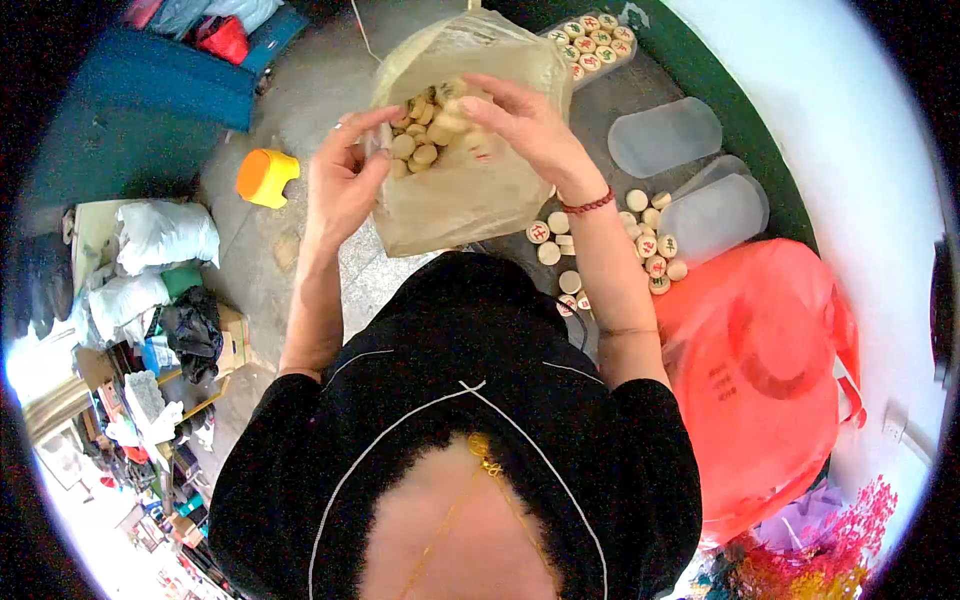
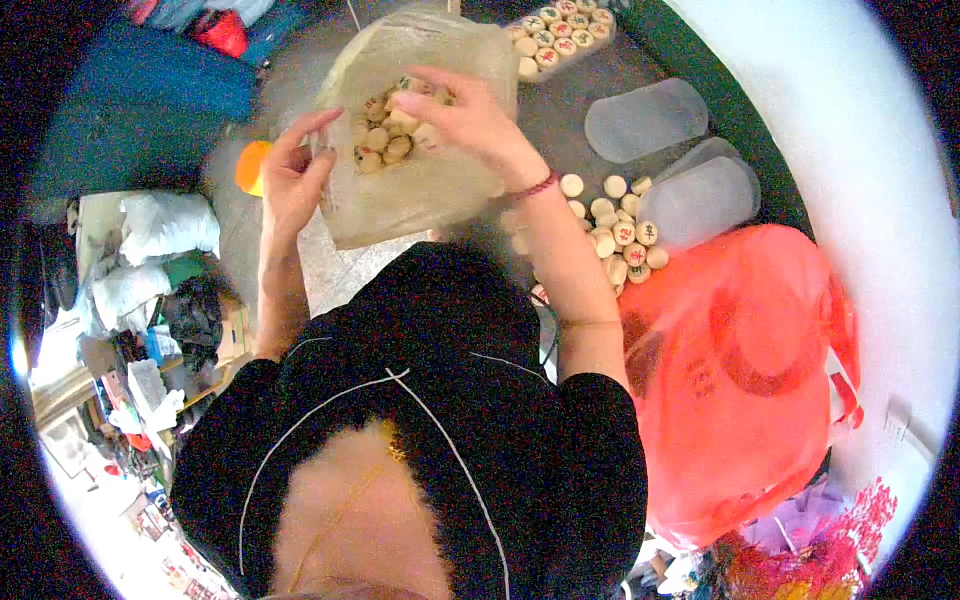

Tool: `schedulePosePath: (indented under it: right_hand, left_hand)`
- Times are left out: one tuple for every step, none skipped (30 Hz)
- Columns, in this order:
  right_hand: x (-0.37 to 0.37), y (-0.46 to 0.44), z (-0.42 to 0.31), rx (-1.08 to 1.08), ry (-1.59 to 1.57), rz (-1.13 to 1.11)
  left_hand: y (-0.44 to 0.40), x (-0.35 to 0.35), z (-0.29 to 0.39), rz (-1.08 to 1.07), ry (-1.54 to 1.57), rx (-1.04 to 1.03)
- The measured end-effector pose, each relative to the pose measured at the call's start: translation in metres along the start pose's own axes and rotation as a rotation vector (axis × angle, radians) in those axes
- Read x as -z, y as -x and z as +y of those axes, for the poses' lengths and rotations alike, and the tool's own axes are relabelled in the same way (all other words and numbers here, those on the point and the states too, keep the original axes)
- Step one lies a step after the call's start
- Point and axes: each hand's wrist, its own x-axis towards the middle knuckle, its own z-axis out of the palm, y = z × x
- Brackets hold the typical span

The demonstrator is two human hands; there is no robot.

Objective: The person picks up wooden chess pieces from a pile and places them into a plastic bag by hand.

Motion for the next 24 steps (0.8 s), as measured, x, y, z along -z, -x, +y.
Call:
schedulePosePath:
  right_hand:
    - [0.004,0.002,-0.004,-0.005,0.004,0.008]
    - [0.011,0.006,-0.011,0.106,0.085,0.007]
    - [0.018,0.01,-0.015,0.217,0.166,0.004]
    - [0.032,0.011,-0.006,0.173,0.026,0.089]
    - [0.044,0.017,-0.001,0.147,-0.095,0.23]
    - [0.057,0.023,0.005,0.121,-0.215,0.372]
    - [0.077,0.028,0.023,0.107,-0.215,0.437]
    - [0.098,0.033,0.051,0.054,-0.04,0.483]
    - [0.119,0.041,0.084,-0.057,0.155,0.466]
    - [0.138,0.05,0.119,-0.17,0.35,0.445]
    - [0.152,0.062,0.163,-0.195,0.564,0.397]
    - [0.159,0.07,0.19,-0.22,0.776,0.344]
    - [0.153,0.077,0.191,-0.226,0.777,0.347]
    - [0.144,0.086,0.193,-0.245,0.984,0.335]
    - [0.139,0.092,0.196,-0.265,1.19,0.319]
    - [0.14,0.091,0.206,-0.23,1.256,0.309]
    - [0.143,0.089,0.211,-0.233,1.253,0.311]
    - [0.142,0.087,0.21,-0.265,1.259,0.298]
    - [0.141,0.085,0.211,-0.297,1.265,0.286]
    - [0.145,0.084,0.216,-0.323,1.291,0.236]
    - [0.143,0.085,0.207,-0.325,1.289,0.241]
    - [0.136,0.084,0.188,-0.263,1.219,0.29]
    - [0.13,0.081,0.177,-0.2,1.149,0.336]
    - [0.128,0.079,0.176,-0.2,1.148,0.337]
  left_hand:
    - [0.0,0.004,0.001,-0.003,-0.033,0.027]
    - [0.0,0.006,0.001,-0.004,-0.067,0.055]
    - [0.0,0.006,0.001,-0.008,-0.063,0.06]
    - [-0.001,0.006,0.001,0.005,-0.065,0.02]
    - [-0.001,0.006,0.0,0.018,-0.067,-0.021]
    - [-0.001,0.007,-0.002,0.016,-0.062,-0.019]
    - [-0.001,0.01,-0.003,0.028,-0.123,0.006]
    - [-0.001,0.011,-0.005,0.038,-0.184,0.03]
    - [-0.001,0.01,-0.008,0.036,-0.178,0.031]
    - [-0.001,0.008,-0.011,0.051,-0.142,-0.006]
    - [-0.002,0.007,-0.014,0.066,-0.106,-0.043]
    - [-0.002,0.008,-0.015,0.062,-0.103,-0.041]
    - [-0.003,0.009,-0.015,0.041,-0.107,-0.04]
    - [-0.004,0.009,-0.015,0.023,-0.112,-0.04]
    - [-0.005,0.006,-0.013,0.02,-0.111,-0.038]
    - [-0.005,0.001,-0.008,0.031,-0.079,-0.059]
    - [-0.006,-0.001,-0.004,0.041,-0.049,-0.081]
    - [-0.006,-0.001,-0.002,0.035,-0.053,-0.08]
    - [-0.005,-0.001,0.0,0.029,-0.065,-0.035]
    - [-0.004,0.0,0.001,0.023,-0.076,0.007]
    - [-0.004,0.0,0.001,0.018,-0.077,0.005]
    - [-0.004,0.001,0.001,0.019,-0.129,0.017]
    - [-0.005,0.003,0.001,0.023,-0.182,0.028]
    - [-0.005,0.003,-0.001,0.022,-0.183,0.028]
